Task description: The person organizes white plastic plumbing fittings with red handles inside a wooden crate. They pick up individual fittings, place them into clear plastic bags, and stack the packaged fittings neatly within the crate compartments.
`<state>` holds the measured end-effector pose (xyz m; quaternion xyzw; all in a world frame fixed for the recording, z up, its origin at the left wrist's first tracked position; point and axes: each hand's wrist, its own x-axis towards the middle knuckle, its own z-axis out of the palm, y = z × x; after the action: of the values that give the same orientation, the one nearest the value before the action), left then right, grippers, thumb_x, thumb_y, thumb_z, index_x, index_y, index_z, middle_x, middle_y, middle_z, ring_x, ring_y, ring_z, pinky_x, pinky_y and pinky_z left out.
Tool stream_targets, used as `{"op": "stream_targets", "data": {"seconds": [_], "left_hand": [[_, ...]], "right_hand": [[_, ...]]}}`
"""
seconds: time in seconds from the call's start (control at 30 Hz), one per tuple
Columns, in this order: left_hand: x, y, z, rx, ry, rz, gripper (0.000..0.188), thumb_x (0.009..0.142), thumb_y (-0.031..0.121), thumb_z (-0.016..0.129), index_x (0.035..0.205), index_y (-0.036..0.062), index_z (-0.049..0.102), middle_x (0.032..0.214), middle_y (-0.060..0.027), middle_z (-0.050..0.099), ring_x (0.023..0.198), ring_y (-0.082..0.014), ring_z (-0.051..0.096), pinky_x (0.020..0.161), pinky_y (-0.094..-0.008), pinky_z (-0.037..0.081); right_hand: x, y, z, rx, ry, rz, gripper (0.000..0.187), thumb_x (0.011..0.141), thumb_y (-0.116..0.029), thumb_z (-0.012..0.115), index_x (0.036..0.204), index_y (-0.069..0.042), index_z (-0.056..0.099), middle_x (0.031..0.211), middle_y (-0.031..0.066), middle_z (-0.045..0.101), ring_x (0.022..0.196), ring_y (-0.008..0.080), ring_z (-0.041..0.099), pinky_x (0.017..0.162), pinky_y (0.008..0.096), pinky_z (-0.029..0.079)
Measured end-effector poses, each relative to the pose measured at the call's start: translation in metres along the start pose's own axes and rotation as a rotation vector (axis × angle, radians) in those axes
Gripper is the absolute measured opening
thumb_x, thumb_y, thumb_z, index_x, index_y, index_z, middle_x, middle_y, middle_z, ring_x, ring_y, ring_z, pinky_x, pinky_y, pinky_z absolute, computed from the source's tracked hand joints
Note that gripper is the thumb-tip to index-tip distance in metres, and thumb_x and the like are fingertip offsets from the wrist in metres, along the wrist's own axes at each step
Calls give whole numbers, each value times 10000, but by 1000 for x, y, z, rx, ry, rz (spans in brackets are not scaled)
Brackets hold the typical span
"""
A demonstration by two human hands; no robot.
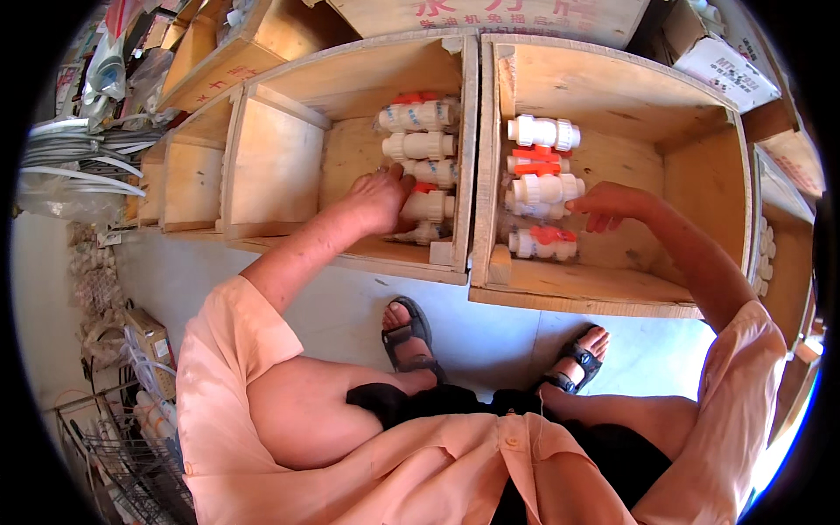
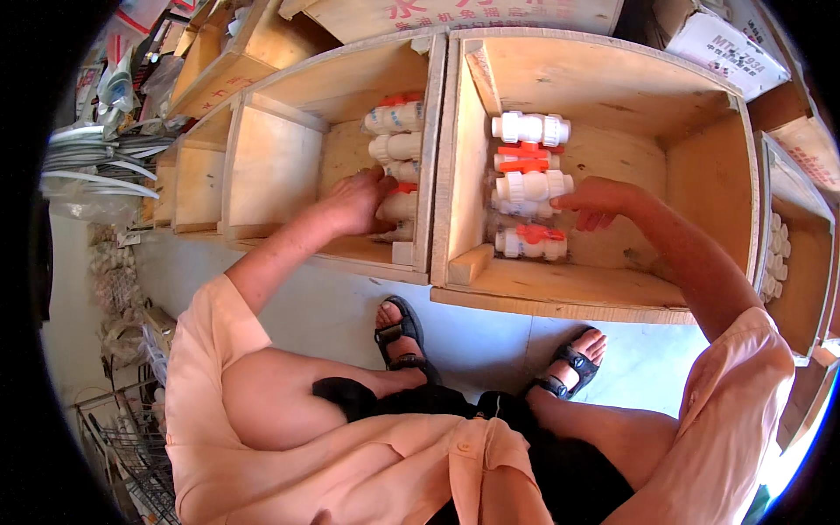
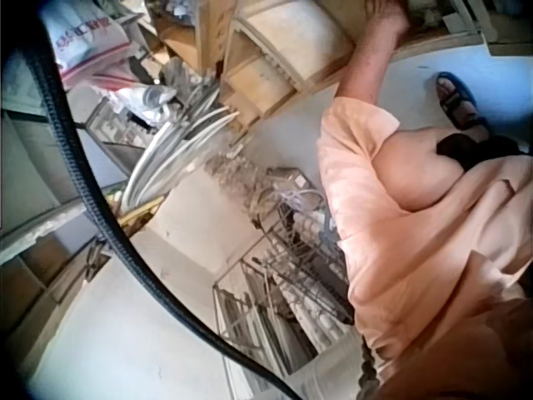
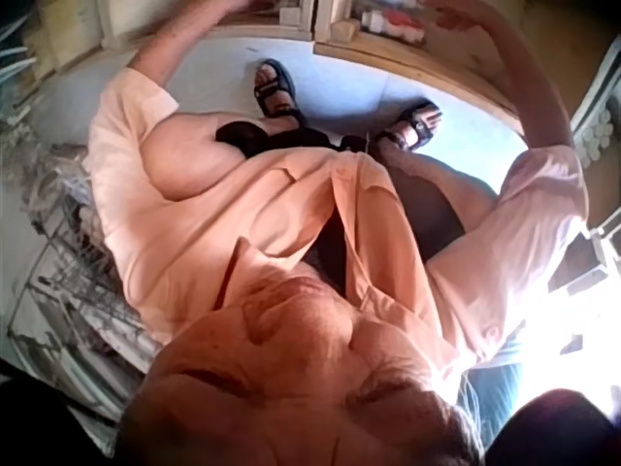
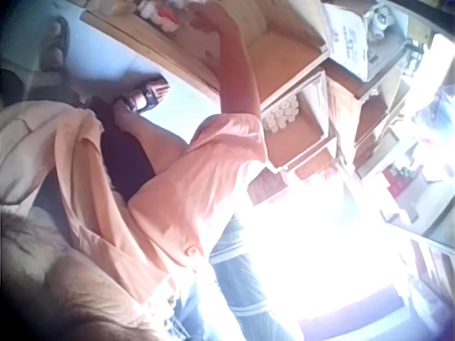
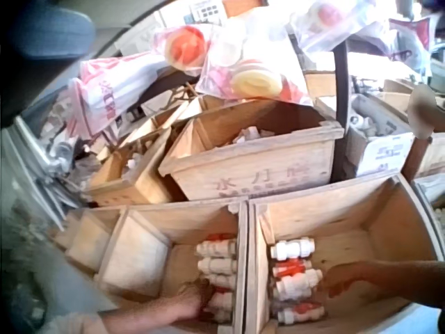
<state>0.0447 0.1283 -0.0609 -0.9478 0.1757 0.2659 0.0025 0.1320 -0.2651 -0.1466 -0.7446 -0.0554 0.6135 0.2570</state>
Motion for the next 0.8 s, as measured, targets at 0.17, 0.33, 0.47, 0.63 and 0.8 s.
{"op": "stream_targets", "data": {"seconds": [0.17, 0.33, 0.47, 0.63, 0.8], "left_hand": [[9, -8, 14, 46, -10, 13, 556, 683, 306, 770, 1115, 54, 528, 1088, -185, 549, 1031, -363, 560, 850, -454, 479], [9, -3, 5, -17, -17, 32, 544, 658, 265, 775, 1107, 42, 564, 1038, -189, 604, 980, -364, 593, 841, -438, 495], [8, -8, -2, -196, 17, -31, 502, 637, 239, 780, 1061, 17, 631, 1019, -195, 642, 944, -351, 622, 818, -407, 511], [8, -32, -16, -488, -1, -192, 428, 673, 279, 755, 980, -3, 656, 898, -132, 671, 852, -208, 640, 742, -324, 508], [-2, -55, -23, -1141, -105, -259, 359, 802, 371, 648, 955, 47, 664, 829, -33, 653, 779, -113, 600, 682, -254, 464]], "right_hand": [[-15, -16, 5, -213, 35, 17, 653, 794, -610, 594, 1040, -10, 665, 902, 141, 700, 784, 220, 672, 684, 330, 533], [-11, -5, 7, -254, 73, -33, 571, 826, -564, 591, 975, -21, 686, 887, 134, 702, 772, 218, 667, 674, 343, 534], [-10, -1, 8, -236, 86, -79, 547, 826, -544, 606, 941, -16, 690, 864, 122, 699, 757, 209, 662, 667, 331, 531], [-14, -5, 10, -239, 93, -102, 532, 823, -535, 615, 918, -17, 693, 836, 111, 693, 740, 205, 657, 665, 332, 531], [-23, -15, 8, -275, 146, -133, 511, 814, -526, 626, 861, -23, 696, 800, 104, 691, 720, 197, 656, 667, 322, 528]]}}
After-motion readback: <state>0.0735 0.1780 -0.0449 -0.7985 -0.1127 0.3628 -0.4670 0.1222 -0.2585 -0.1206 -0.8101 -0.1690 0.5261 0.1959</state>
